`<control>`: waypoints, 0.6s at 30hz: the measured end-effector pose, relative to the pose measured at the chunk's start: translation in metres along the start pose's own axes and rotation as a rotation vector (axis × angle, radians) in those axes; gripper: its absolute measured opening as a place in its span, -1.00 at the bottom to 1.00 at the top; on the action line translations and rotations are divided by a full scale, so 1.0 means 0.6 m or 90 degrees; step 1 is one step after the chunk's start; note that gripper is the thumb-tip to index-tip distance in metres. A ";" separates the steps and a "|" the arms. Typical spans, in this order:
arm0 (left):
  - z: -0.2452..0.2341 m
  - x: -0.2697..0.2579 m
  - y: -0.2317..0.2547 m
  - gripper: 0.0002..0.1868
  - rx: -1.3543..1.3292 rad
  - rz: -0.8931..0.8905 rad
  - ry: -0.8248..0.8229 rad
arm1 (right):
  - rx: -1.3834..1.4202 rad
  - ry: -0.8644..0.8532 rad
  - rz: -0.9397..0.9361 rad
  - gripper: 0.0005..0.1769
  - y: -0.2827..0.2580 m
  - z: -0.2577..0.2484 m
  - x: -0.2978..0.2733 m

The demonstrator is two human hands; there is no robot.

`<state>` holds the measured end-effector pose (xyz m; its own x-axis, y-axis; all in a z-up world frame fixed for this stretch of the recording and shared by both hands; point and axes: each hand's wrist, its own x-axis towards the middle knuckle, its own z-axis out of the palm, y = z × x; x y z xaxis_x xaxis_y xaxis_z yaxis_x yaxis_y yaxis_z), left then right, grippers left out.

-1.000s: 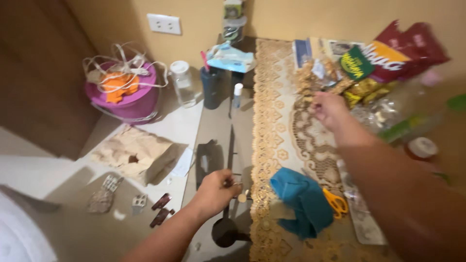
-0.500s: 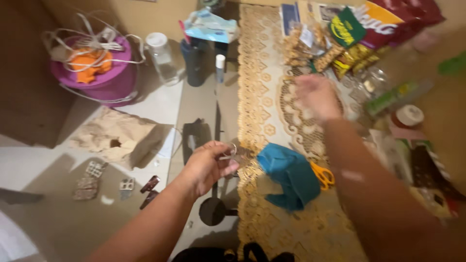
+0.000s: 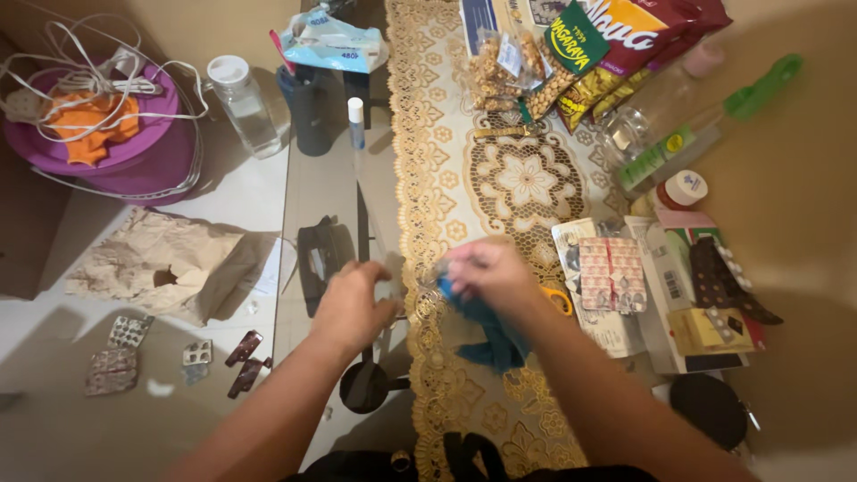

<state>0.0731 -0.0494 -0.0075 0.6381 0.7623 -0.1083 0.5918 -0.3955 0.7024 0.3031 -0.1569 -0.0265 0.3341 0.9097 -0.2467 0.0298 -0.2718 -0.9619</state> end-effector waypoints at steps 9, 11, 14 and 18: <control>0.002 -0.002 -0.020 -0.62 0.050 0.006 -0.021 | 0.026 0.250 -0.112 -0.91 -0.040 -0.223 0.226; 0.008 -0.002 -0.031 -0.70 0.041 0.039 -0.012 | 0.042 0.270 -0.196 -0.81 -0.040 -0.258 0.301; 0.010 -0.002 -0.045 -0.73 0.017 0.073 -0.004 | -0.036 0.315 -0.192 -0.79 -0.053 -0.296 0.374; 0.006 -0.005 -0.053 -0.62 -0.001 0.110 -0.004 | -0.186 0.371 -0.130 -0.77 -0.055 -0.299 0.415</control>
<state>0.0542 -0.0408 -0.0322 0.7331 0.6800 0.0090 0.4729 -0.5192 0.7119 0.5542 0.0221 -0.0352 0.7452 0.6561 0.1188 0.3714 -0.2605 -0.8912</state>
